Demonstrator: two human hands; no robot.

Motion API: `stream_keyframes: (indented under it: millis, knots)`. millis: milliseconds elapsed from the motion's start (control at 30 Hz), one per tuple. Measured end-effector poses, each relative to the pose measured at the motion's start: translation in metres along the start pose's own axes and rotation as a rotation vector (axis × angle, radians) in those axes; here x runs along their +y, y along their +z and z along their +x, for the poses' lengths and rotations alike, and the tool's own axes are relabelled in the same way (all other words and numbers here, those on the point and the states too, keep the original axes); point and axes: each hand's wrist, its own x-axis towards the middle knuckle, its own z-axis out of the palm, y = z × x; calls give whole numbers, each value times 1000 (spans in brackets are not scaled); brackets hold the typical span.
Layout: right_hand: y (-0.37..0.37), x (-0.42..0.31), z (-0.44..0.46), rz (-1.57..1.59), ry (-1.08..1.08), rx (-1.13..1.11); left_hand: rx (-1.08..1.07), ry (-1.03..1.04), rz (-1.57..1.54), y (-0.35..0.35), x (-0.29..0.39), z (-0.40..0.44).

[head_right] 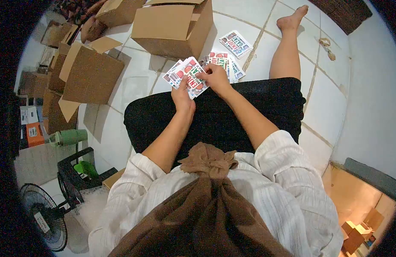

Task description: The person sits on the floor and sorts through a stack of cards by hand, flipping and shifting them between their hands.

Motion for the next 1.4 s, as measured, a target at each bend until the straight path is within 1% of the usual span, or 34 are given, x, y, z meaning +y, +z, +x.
stream_keyframes:
  millis: [33, 67, 100, 167, 200, 300, 333, 400, 433, 500, 533, 600, 633, 700, 767, 833, 867, 933, 967, 1033, 1100, 1133, 1167, 1233, 1267, 1333, 1400]
  knots:
    - [2, 3, 1, 10, -18, 15, 8, -72, -27, -5, -2, 2]
    - [0, 6, 3, -76, -19, 25, 16, -144, -55, -9, -6, 4]
    - [-2, 8, 3, -78, -21, 25, 16, -143, -57, -9, -7, 5]
    - [-5, 13, 4, 29, 44, 25, -19, -202, -59, -10, -9, 5]
    - [-9, 14, 5, -36, 93, -29, -42, -234, -74, -9, -8, 4]
    - [-12, 14, 5, 42, 110, -38, -60, -274, -45, -4, -6, 0]
    - [-15, 9, 4, 44, 110, -37, -61, -275, -43, -3, -6, -1]
    - [-21, 1, 4, -120, 73, 12, -62, -202, -23, -2, -6, -2]
    - [-26, 4, 8, -118, 73, 10, -60, -201, -22, -2, -6, -2]
    - [-45, 14, 20, -3, 66, 179, -35, -183, -73, -2, -6, -1]
    - [-53, 19, 23, -4, 66, 178, -34, -183, -74, 1, 1, -4]
    - [-65, 29, 25, 217, 128, 219, -49, -273, -60, 7, 11, -9]
    - [-65, 35, 26, 214, 127, 222, -51, -275, -62, 7, 9, -8]
    - [-58, 41, 25, 154, 198, 314, -48, -220, -82, 4, 3, -3]
    - [-55, 40, 23, 154, 212, 314, -65, -180, -83, 1, -2, -1]
    - [-55, 45, 27, -107, 290, 370, -107, -172, -60, 0, -1, -4]
    - [-53, 48, 28, -105, 289, 369, -109, -148, -64, 1, -2, -3]
    - [-50, 47, 27, -664, -219, 836, -106, -140, -31, 2, -1, -4]
    - [-51, 46, 28, -667, -222, 835, -101, -134, 2, 2, -2, -5]
    - [-40, -3, 9, -21, 37, 378, -106, -128, 12, 1, -3, -2]
    - [-26, -1, 3, 77, 81, 106, -125, -138, 63, 2, -4, 0]
    - [-21, -1, -2, -30, 31, 35, -140, -127, 68, 2, -4, 0]
    - [-16, 4, -3, 19, 77, -8, -141, -124, 70, 3, -4, -1]
    - [-12, 5, -2, 137, 114, -27, -111, -93, -24, 3, -2, -3]
    - [-13, 5, 1, 138, 114, -32, -106, -90, -23, 2, -1, -3]
    - [-20, 7, 8, 78, 152, -132, -93, -149, -67, 3, 2, -4]
    - [-28, 3, 5, 98, 162, -109, -100, -155, -58, 5, 5, -6]
